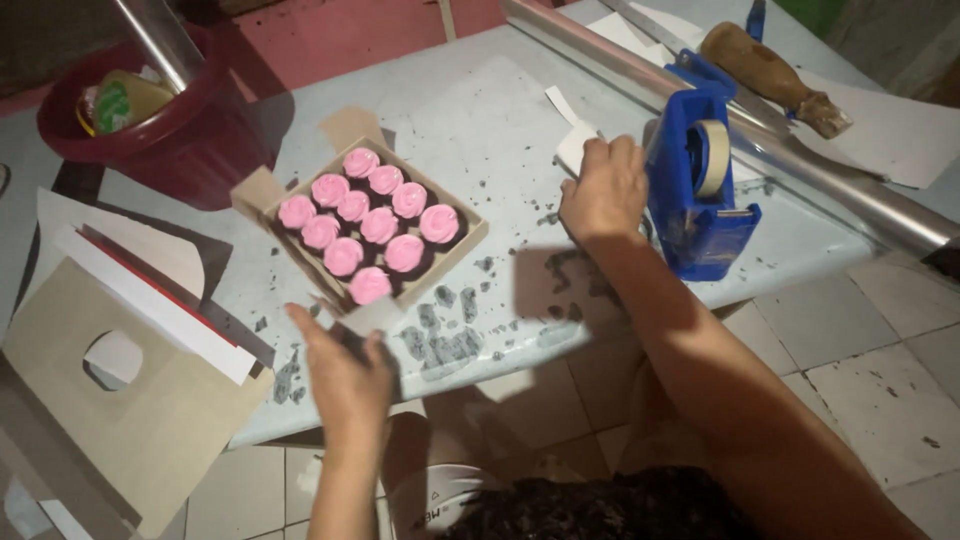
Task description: Assembling a cardboard box and packaging a tray of cupcakes using tape and scissors.
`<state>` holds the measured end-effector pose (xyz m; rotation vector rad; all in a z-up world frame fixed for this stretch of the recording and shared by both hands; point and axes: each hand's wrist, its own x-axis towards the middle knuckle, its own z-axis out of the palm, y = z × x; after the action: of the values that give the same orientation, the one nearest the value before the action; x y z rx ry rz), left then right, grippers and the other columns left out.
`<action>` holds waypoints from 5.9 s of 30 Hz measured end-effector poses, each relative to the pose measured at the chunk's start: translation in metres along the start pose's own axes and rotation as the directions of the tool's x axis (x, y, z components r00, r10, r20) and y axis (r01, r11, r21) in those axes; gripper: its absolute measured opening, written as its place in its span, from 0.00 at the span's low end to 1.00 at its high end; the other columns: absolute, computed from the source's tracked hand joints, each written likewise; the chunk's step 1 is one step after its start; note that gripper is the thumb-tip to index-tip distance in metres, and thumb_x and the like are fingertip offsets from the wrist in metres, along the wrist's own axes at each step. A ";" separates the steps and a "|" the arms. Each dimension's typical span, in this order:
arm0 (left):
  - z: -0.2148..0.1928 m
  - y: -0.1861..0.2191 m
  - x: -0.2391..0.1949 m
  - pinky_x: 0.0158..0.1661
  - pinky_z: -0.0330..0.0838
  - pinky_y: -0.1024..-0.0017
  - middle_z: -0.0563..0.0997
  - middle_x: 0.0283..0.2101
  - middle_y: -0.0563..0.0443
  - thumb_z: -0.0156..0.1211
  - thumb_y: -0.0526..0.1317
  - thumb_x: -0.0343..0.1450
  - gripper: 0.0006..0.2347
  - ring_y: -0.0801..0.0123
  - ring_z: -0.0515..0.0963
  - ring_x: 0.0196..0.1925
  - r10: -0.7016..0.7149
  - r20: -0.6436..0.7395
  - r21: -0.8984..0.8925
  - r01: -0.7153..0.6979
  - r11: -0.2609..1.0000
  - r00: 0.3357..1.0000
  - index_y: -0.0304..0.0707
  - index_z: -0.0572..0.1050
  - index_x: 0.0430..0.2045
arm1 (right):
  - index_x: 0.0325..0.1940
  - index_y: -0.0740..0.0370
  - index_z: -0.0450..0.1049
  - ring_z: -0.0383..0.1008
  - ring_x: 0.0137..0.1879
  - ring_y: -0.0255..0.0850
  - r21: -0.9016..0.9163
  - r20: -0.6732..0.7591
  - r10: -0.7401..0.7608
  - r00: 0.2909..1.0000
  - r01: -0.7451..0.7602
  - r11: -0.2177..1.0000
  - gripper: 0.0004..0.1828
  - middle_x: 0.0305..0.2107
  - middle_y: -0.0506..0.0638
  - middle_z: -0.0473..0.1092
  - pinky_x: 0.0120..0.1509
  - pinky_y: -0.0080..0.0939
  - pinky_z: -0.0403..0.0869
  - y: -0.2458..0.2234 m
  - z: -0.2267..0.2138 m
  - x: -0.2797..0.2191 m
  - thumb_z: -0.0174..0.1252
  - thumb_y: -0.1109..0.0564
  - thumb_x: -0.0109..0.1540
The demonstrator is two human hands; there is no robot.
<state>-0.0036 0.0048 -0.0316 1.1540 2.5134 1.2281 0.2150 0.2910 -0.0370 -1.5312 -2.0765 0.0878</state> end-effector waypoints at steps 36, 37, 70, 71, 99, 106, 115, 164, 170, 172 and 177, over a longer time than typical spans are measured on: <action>0.137 0.166 -0.079 0.41 0.82 0.64 0.89 0.38 0.44 0.70 0.46 0.71 0.14 0.67 0.86 0.36 0.362 0.770 -0.605 0.419 0.677 0.526 0.40 0.84 0.46 | 0.49 0.40 0.82 0.78 0.40 0.38 0.595 -0.087 0.281 0.956 -0.177 0.784 0.11 0.39 0.43 0.76 0.42 0.37 0.76 0.140 -0.137 -0.077 0.67 0.41 0.65; 0.129 0.181 -0.086 0.54 0.74 0.55 0.83 0.52 0.37 0.68 0.47 0.71 0.22 0.56 0.80 0.53 0.295 0.795 -0.556 0.441 0.705 0.530 0.33 0.77 0.56 | 0.44 0.47 0.83 0.80 0.40 0.44 0.553 0.004 0.286 0.958 -0.240 0.798 0.15 0.36 0.48 0.78 0.44 0.43 0.76 0.153 -0.124 -0.065 0.64 0.37 0.68; 0.142 0.230 -0.109 0.48 0.68 0.67 0.83 0.48 0.42 0.58 0.43 0.72 0.17 0.56 0.79 0.52 -0.075 0.872 -0.374 0.756 0.537 0.484 0.35 0.77 0.52 | 0.22 0.60 0.64 0.65 0.36 0.39 0.883 0.418 0.552 0.722 -0.466 -0.058 0.18 0.29 0.46 0.62 0.34 0.43 0.71 0.076 -0.205 -0.268 0.63 0.69 0.62; 0.141 0.230 -0.109 0.46 0.69 0.66 0.83 0.48 0.41 0.58 0.44 0.72 0.17 0.54 0.79 0.51 -0.075 0.876 -0.365 0.756 0.543 0.476 0.34 0.77 0.52 | 0.22 0.63 0.66 0.66 0.37 0.41 0.848 0.471 0.581 0.664 -0.523 -0.089 0.17 0.30 0.49 0.63 0.30 0.46 0.75 0.073 -0.208 -0.266 0.63 0.71 0.61; 0.105 0.241 -0.140 0.43 0.86 0.45 0.83 0.48 0.24 0.80 0.44 0.56 0.37 0.38 0.87 0.46 0.023 0.678 -0.475 0.415 0.776 0.735 0.26 0.73 0.59 | 0.56 0.64 0.81 0.82 0.43 0.46 0.773 0.635 0.339 0.695 -0.561 -0.297 0.31 0.37 0.59 0.80 0.58 0.41 0.76 0.082 -0.185 -0.143 0.48 0.36 0.70; 0.079 0.263 -0.151 0.52 0.80 0.60 0.87 0.46 0.44 0.75 0.44 0.57 0.27 0.58 0.85 0.50 -0.008 0.732 -0.423 0.463 0.779 0.682 0.42 0.79 0.51 | 0.46 0.62 0.82 0.75 0.39 0.46 0.677 0.571 0.474 0.670 -0.711 0.190 0.34 0.33 0.56 0.75 0.50 0.40 0.69 0.047 -0.233 -0.121 0.48 0.30 0.66; 0.105 0.219 -0.170 0.37 0.78 0.70 0.88 0.34 0.48 0.71 0.32 0.63 0.10 0.69 0.83 0.35 -0.024 0.792 -0.505 0.676 0.537 0.611 0.34 0.85 0.36 | 0.20 0.54 0.67 0.58 0.20 0.33 0.847 0.451 0.266 0.852 -0.503 0.174 0.20 0.16 0.41 0.63 0.27 0.34 0.58 0.073 -0.196 -0.127 0.66 0.48 0.61; -0.139 0.066 -0.051 0.44 0.81 0.67 0.89 0.40 0.44 0.77 0.21 0.53 0.33 0.61 0.86 0.40 -0.232 0.815 -0.079 0.498 0.863 0.531 0.39 0.78 0.55 | 0.68 0.57 0.70 0.69 0.45 0.31 0.832 0.479 -0.270 0.836 -0.333 0.445 0.35 0.42 0.43 0.72 0.54 0.34 0.70 -0.124 -0.023 -0.145 0.39 0.33 0.68; -0.151 0.067 -0.041 0.39 0.80 0.67 0.84 0.34 0.45 0.76 0.22 0.55 0.32 0.63 0.84 0.35 -0.217 0.831 -0.047 0.454 0.890 0.512 0.42 0.78 0.55 | 0.64 0.62 0.70 0.72 0.70 0.51 0.872 0.481 -0.746 0.461 -0.160 0.463 0.49 0.62 0.60 0.72 0.78 0.50 0.66 -0.107 -0.052 -0.163 0.22 0.24 0.65; -0.149 0.062 -0.040 0.41 0.80 0.68 0.85 0.36 0.46 0.77 0.24 0.54 0.32 0.64 0.84 0.38 -0.206 0.832 -0.052 0.441 0.896 0.515 0.42 0.78 0.55 | 0.58 0.60 0.73 0.78 0.59 0.45 0.900 0.426 -0.844 0.326 -0.053 0.434 0.33 0.54 0.55 0.77 0.64 0.43 0.75 -0.100 -0.085 -0.154 0.40 0.34 0.66; -0.132 0.033 -0.035 0.41 0.80 0.62 0.87 0.40 0.42 0.77 0.21 0.52 0.34 0.58 0.85 0.40 -0.160 0.850 -0.189 0.574 0.797 0.502 0.37 0.78 0.56 | 0.45 0.61 0.77 0.78 0.33 0.34 0.950 0.266 -0.931 0.250 0.097 0.298 0.17 0.31 0.47 0.77 0.32 0.28 0.74 -0.065 -0.058 -0.156 0.55 0.45 0.68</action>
<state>-0.0133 -0.0894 0.0726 0.7059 1.5243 0.8052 0.2167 0.1129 -0.0247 0.2048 -2.5220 1.5636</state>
